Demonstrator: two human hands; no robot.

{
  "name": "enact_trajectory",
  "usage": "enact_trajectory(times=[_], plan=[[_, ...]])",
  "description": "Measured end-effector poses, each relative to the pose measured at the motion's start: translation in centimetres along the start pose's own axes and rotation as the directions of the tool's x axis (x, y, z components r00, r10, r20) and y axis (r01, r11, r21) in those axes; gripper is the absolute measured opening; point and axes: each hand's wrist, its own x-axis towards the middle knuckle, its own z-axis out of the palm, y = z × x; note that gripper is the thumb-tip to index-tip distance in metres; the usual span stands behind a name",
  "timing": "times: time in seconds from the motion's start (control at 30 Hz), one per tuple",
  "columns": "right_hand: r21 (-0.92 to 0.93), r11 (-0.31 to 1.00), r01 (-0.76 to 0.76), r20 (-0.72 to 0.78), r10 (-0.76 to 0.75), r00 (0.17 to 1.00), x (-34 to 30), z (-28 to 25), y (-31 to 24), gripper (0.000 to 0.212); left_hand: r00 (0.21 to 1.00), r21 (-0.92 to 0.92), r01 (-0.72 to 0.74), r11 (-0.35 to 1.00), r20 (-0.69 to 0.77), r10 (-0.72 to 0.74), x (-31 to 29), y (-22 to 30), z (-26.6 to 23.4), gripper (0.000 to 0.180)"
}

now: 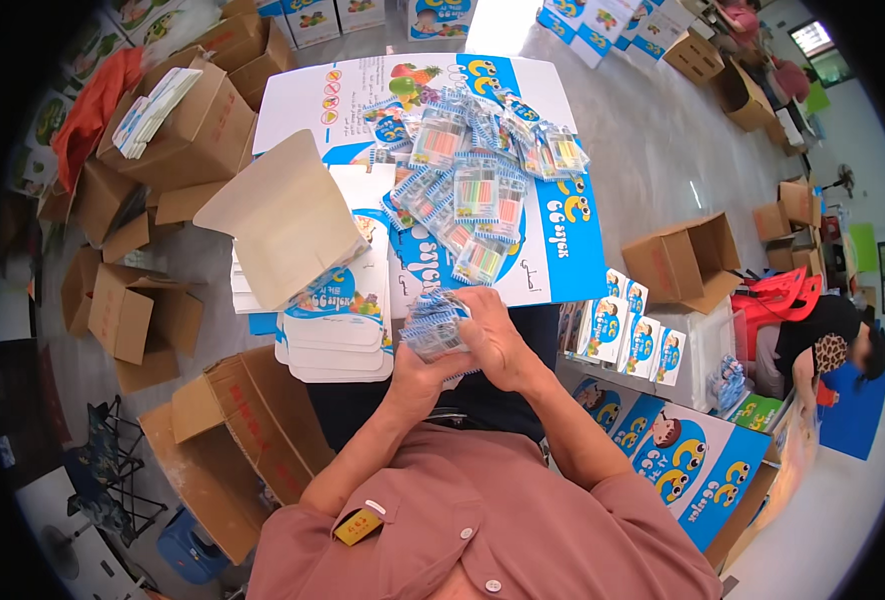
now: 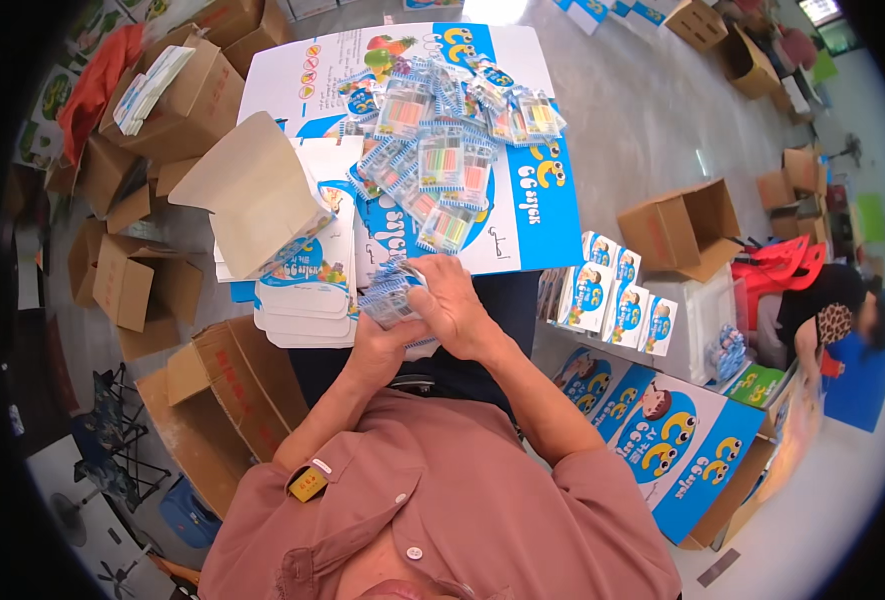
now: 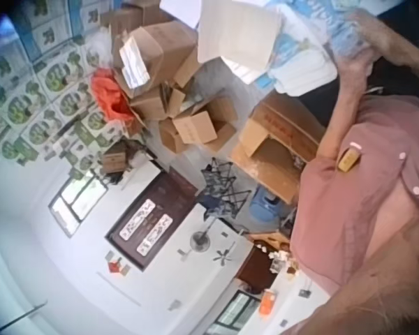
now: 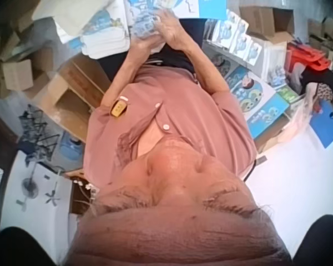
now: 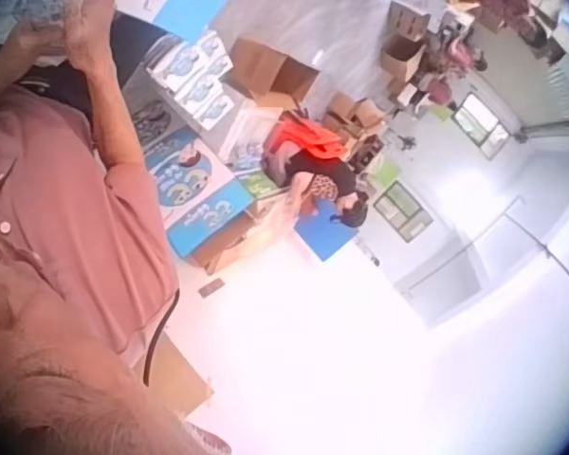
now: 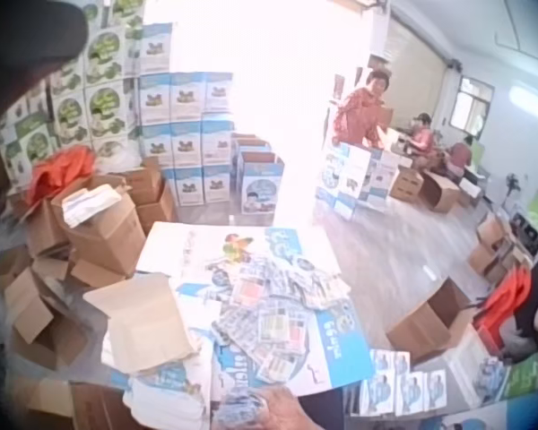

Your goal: Assembling white cardboard boxes and filling them with blue-packaged products.

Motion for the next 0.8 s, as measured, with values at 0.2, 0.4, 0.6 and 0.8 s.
enact_trajectory(times=[0.2, 0.4, 0.6, 0.8], plan=[[0.161, 0.861, -0.483, -0.479, 0.496, 0.724, 5.2, -4.5, 2.5, 0.061, 0.996, -0.116, 0.090, 0.989, -0.006, -0.092, -0.1, 0.3, 0.6, 0.051], [-0.154, 0.718, -0.678, -0.548, 0.509, 0.664, 10.8, -4.3, 4.8, 0.082, 0.997, -0.068, 0.060, 0.996, -0.043, -0.063, 0.1, 1.0, 1.0, 0.047], [-0.042, 0.743, -0.668, -0.536, 0.547, 0.643, 10.8, -4.1, 4.3, 0.081, 0.997, -0.023, 0.024, 0.999, -0.074, -0.026, 0.4, 1.3, 0.4, 0.044], [0.099, 0.894, -0.437, -0.615, 0.401, 0.679, 9.3, -3.8, 6.2, 0.050, 0.995, -0.040, -0.001, 0.999, -0.103, -0.003, 1.0, 1.5, 0.2, 0.040]])
